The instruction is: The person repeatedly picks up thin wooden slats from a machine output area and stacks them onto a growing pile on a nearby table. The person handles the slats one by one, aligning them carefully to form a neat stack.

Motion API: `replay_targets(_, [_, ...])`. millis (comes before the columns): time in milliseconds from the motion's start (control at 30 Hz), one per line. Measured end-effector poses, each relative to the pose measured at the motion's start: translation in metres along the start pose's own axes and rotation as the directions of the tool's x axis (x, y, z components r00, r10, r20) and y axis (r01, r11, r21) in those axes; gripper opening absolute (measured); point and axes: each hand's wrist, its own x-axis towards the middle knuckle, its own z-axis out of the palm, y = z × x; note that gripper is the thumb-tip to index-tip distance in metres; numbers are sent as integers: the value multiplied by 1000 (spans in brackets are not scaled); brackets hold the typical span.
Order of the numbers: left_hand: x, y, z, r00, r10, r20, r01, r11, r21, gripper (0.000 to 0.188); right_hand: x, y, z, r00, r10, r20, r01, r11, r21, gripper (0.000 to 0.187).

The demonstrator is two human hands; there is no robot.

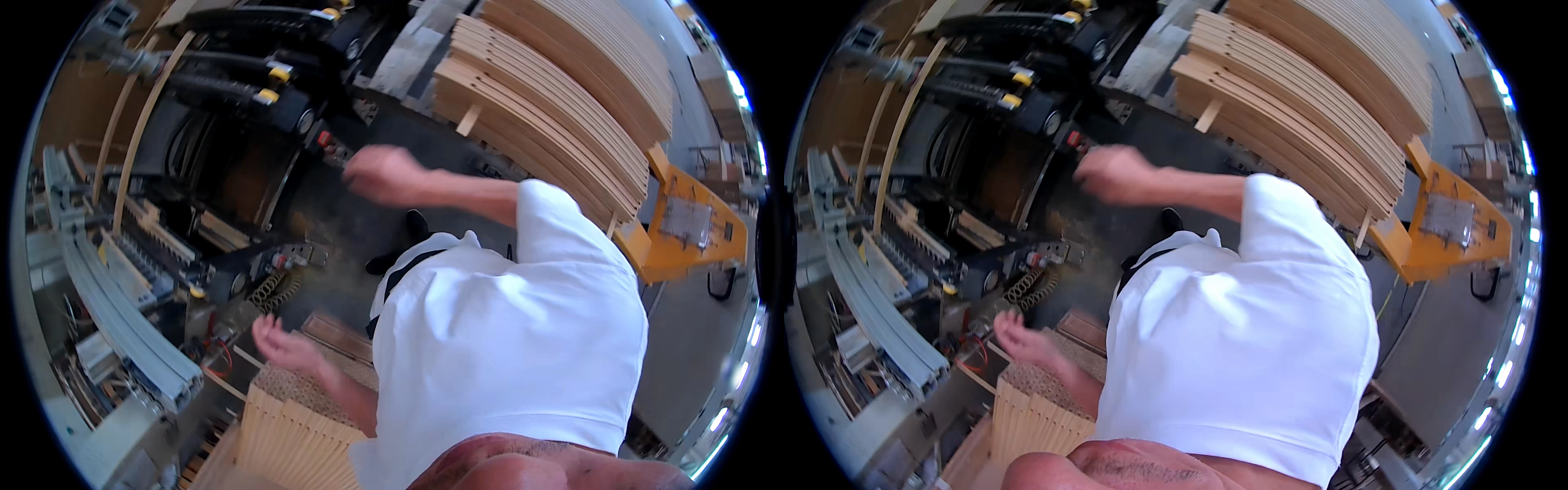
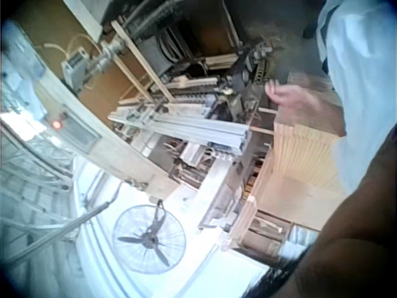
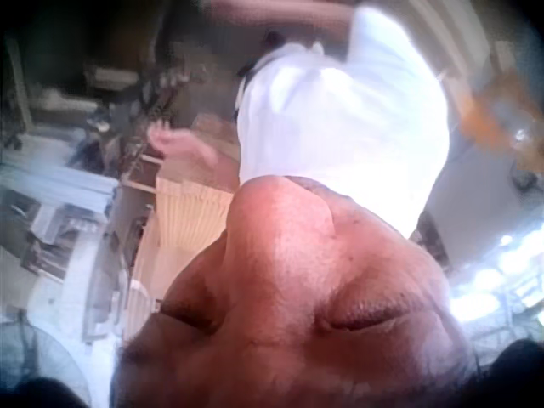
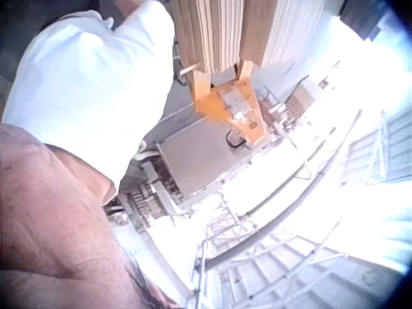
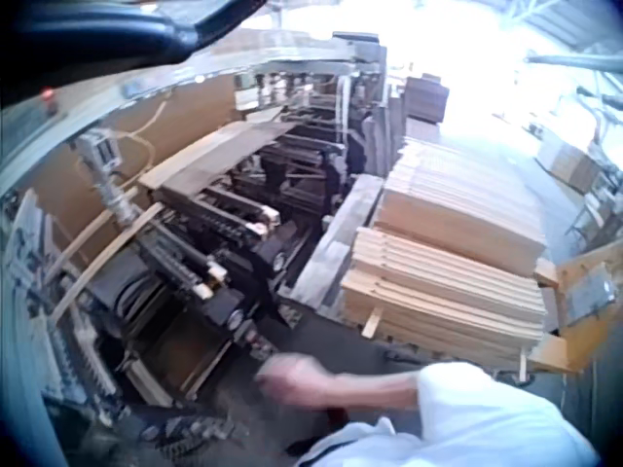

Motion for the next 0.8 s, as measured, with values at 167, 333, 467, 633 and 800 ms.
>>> replay_targets(167, [-3, -13, 121, 873, -157, 461, 192, 981, -29, 34, -117, 108, -184, 855, 178, -488, -462, 689, -559, 22])
replay_targets(333, [17, -5, 201, 748, -214, 628, 248, 968, 35, 30, -226, 147, -233, 769, 245, -590, -636, 375, -674, 14])
replay_targets(467, [54, -8, 241, 719, -82, 690, 65, 997, 52, 28, -234, 146, -223, 751, 248, -613, -659, 353, -665, 12])
replay_targets(633, [150, -21, 276, 787, 96, 609, -181, 980, 81, 28, -235, 134, -231, 813, 275, -514, -582, 434, -688, 18])
replay_targets(800, [335, -53, 296, 821, 390, 416, -526, 800, 289, 33, -156, 96, -225, 844, 272, -462, -536, 443, -719, 31])
